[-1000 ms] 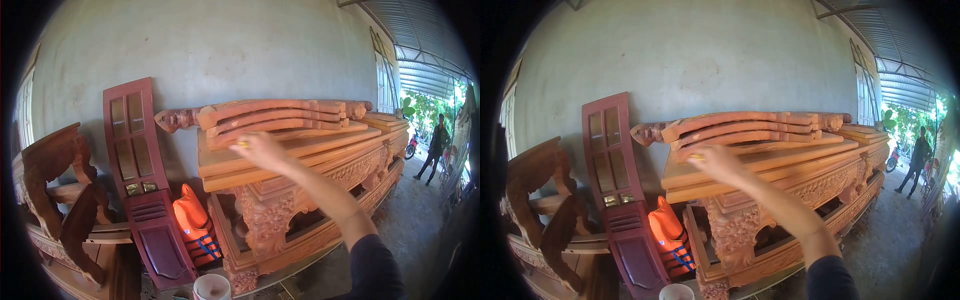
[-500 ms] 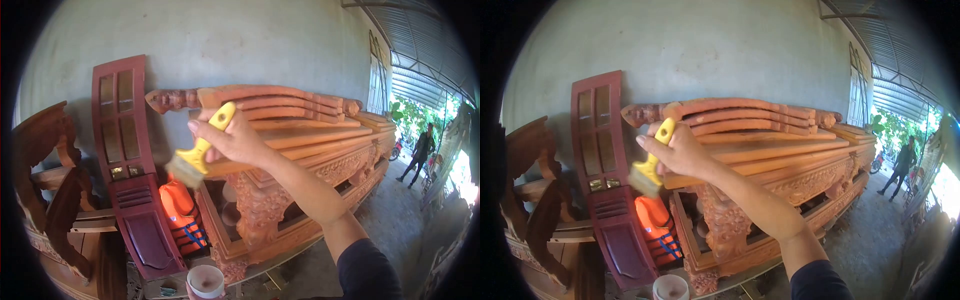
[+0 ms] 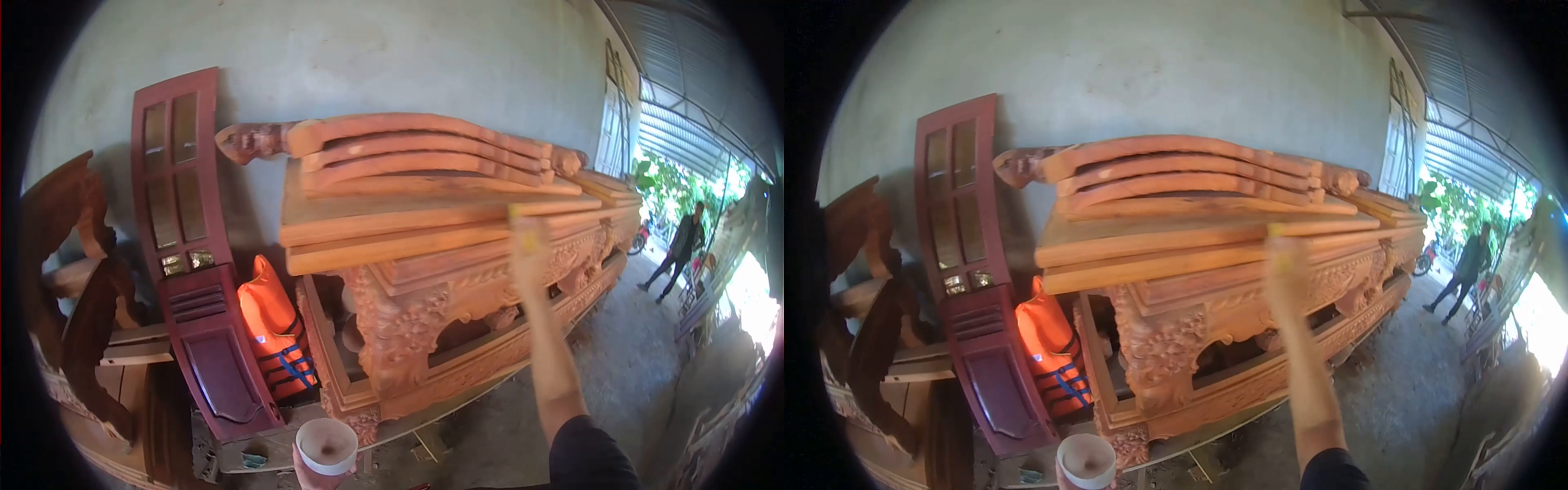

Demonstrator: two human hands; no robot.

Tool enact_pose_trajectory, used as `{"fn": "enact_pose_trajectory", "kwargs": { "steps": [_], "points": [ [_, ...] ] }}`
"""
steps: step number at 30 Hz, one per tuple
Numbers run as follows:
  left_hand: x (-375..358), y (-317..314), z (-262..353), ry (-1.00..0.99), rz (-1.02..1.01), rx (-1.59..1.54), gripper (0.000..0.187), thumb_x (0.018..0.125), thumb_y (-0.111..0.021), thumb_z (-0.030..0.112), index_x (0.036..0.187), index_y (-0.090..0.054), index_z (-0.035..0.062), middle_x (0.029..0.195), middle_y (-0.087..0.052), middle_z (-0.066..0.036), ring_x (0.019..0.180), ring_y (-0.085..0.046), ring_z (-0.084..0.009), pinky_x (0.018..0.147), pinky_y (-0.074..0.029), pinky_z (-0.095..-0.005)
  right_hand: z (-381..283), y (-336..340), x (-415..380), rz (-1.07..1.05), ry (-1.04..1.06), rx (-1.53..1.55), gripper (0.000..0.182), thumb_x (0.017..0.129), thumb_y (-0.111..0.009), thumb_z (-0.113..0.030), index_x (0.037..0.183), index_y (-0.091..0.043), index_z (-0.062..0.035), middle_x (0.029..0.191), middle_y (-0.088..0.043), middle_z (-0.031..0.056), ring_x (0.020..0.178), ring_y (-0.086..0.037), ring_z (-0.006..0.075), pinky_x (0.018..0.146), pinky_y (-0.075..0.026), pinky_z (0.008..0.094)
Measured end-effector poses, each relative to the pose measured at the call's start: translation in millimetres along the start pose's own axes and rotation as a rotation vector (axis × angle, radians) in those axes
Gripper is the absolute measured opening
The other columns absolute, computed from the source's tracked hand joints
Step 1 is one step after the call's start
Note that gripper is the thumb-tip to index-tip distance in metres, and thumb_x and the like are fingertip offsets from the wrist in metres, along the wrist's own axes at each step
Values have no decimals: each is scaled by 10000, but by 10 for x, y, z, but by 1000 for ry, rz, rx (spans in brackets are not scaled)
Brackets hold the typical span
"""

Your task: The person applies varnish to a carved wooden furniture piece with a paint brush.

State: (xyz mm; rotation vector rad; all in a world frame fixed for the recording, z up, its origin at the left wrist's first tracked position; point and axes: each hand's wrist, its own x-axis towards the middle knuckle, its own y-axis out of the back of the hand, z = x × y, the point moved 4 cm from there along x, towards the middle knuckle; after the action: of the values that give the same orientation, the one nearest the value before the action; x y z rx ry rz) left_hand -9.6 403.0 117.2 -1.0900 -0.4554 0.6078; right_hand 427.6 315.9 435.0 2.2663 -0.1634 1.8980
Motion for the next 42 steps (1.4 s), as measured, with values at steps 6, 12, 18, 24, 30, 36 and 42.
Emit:
{"fn": "enact_pose_trajectory", "kwargs": {
  "steps": [6, 12, 18, 24, 30, 36, 42],
  "points": [
    [292, -154, -344, 239, -42, -208, 507, 852, -640, 462, 1221, -520, 136, 1210, -528, -121, 1039, -540, -359, 773, -482, -522, -1300, 271, -744, -212, 293, 808, 92, 902, -656, -25, 992, -640, -11, 935, -680, 142, 821, -709, 253, 708, -561, 357],
    [249, -258, -583, 327, 0, -377, 899, 826, -511, 770, 1492, -405, 175, 1466, -465, -190, 1270, -495, -485, 863, -505, -654, 384, 383, -496, -195, -765, 749, 199, 1039, -527, -188, 998, -619, -17, 862, -670, 80, 660, -673, 144, 580, -534, 280],
    [407, -383, -720, 295, 68, -92, 890, 833, -504, 760, 1488, -408, 165, 1448, -478, -197, 1237, -511, -490, 844, -511, -648, 138, 244, -760, -93, -226, 113, 102, 932, -599, -193, 932, -667, -117, 830, -631, 119, 822, -630, 318, 763, -510, 464],
    [422, -425, -858, 320, 89, 46, 881, 840, -497, 750, 1485, -410, 155, 1429, -491, -204, 1205, -528, -495, 825, -518, -642, -1118, 531, -1403, -165, 439, 754, 160, 807, -766, -83, 893, -633, -58, 966, -635, 70, 728, -644, 205, 574, -527, 325],
    [352, -639, -1018, 333, -49, 22, 873, 847, -490, 740, 1482, -413, 145, 1411, -504, -211, 1172, -544, -500, 806, -525, -637, -884, 666, -1005, -131, 137, 636, 262, 795, -799, -64, 990, -635, -2, 1075, -583, 160, 813, -631, 292, 677, -527, 394],
    [288, -590, -1164, 328, -9, -340, 857, 849, -487, 739, 1479, -416, 162, 1406, -501, -214, 1114, -552, -545, 801, -519, -640, -757, 528, -2829, -831, 95, 839, 321, 915, -709, -250, 1144, -643, -35, 1353, -468, 244, 1179, -544, 415, 942, -493, 471],
    [-62, -553, -1193, 230, 126, -317, 814, 870, -488, 706, 1474, -403, 167, 1396, -501, -210, 1139, -553, -532, 803, -518, -653, -630, 929, -2551, -664, 50, 935, 304, 814, -818, -154, 1046, -672, -22, 1440, -447, 195, 1187, -568, 372, 925, -509, 447]
  ]
}}
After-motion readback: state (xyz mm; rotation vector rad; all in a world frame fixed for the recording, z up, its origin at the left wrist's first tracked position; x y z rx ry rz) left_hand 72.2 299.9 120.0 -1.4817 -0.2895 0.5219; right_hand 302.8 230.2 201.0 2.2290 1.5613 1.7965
